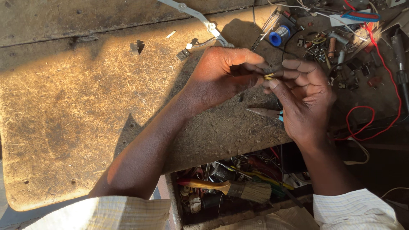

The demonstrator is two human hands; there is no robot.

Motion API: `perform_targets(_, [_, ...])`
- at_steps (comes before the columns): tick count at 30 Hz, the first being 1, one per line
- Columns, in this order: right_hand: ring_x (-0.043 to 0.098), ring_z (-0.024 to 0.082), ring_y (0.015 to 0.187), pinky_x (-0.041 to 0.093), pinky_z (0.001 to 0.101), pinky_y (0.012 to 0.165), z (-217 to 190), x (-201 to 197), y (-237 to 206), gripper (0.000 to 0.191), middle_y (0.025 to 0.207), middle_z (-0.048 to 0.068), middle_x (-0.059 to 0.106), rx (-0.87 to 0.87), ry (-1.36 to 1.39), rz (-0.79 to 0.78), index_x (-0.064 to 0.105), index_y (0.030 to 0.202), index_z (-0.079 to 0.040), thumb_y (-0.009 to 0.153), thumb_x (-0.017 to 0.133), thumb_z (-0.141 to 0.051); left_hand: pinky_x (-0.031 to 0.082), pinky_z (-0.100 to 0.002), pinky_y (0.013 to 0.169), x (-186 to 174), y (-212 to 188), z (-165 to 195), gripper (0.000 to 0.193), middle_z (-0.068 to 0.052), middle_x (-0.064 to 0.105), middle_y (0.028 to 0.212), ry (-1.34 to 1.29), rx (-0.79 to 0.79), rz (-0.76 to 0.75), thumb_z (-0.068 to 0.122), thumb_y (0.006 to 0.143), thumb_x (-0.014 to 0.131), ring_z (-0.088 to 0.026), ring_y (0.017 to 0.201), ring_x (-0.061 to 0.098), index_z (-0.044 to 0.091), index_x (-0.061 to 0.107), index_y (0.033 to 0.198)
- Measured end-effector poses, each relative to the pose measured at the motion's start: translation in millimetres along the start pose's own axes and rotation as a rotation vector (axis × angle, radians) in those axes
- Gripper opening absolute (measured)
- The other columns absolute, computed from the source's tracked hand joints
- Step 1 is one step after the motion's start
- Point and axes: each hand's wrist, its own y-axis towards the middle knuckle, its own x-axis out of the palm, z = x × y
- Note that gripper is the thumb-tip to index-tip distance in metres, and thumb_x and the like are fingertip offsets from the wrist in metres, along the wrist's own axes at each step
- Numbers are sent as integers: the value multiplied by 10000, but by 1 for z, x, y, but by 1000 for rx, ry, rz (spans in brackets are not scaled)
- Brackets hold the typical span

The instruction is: The person strips the insulation from a wire using pliers, then solders the exposed wire to a small green circuit board using a soldering iron. The person holds the board and wire while applying heat and solder to create a connection.

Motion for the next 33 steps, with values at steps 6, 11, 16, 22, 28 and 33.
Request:
perform_targets(6, [694, 180, 1141, 618, 343, 963, -2, 7, -3, 222, 1265, 155, 676, -41, 123, 61, 543, 1364, 22, 1155, 609, 57, 681, -244, 869, -11, -3, 0, 202, -55, 804, 1061, -29, -157, 118, 71, 972, 777, -96, 970, 779, 82, 733, 1169])
perform_targets(11, [705, 183, 1129, 623, 347, 973, -11, 22, -2, 238, 1253, 148, 674, 0, 148, 103, 576, 1390, 23, 1154, 596, 39, 670, -254, 849, -24, -8, -2, 214, -72, 811, 1023, -30, -30, 303, 92, 968, 806, -106, 947, 784, 45, 737, 1165])
perform_targets(16, [722, 156, 964, 608, 317, 845, -29, 45, -5, 194, 1136, 107, 730, -8, -497, -37, 702, 1275, 1, 1083, 680, -13, 669, -268, 852, -34, -22, -2, 191, -81, 820, 1019, 67, -21, 414, 111, 979, 794, -115, 942, 787, 33, 749, 1146])
perform_targets(22, [686, 169, 877, 554, 294, 672, -36, 80, 4, 165, 1004, 97, 672, -112, -751, -229, 765, 1130, -34, 965, 765, -43, 665, -276, 899, -38, -28, 2, 214, -97, 816, 1062, -40, -71, 450, 101, 964, 777, -136, 995, 792, 20, 737, 1158])
perform_targets(28, [599, 217, 687, 480, 405, 634, -37, 103, 14, 169, 887, 113, 635, -179, -959, -290, 784, 1107, -34, 942, 802, -67, 664, -271, 902, -42, -39, 15, 225, -98, 817, 1066, -10, -58, 462, 101, 954, 779, -139, 997, 795, 20, 739, 1160])
perform_targets(33, [585, 275, 819, 480, 461, 732, -37, 119, 12, 103, 843, 128, 577, -386, -1030, -314, 755, 991, -11, 910, 807, -48, 655, -263, 827, -45, -48, 24, 208, -93, 831, 992, 60, -80, 459, 97, 939, 784, -131, 918, 791, 17, 754, 1129])
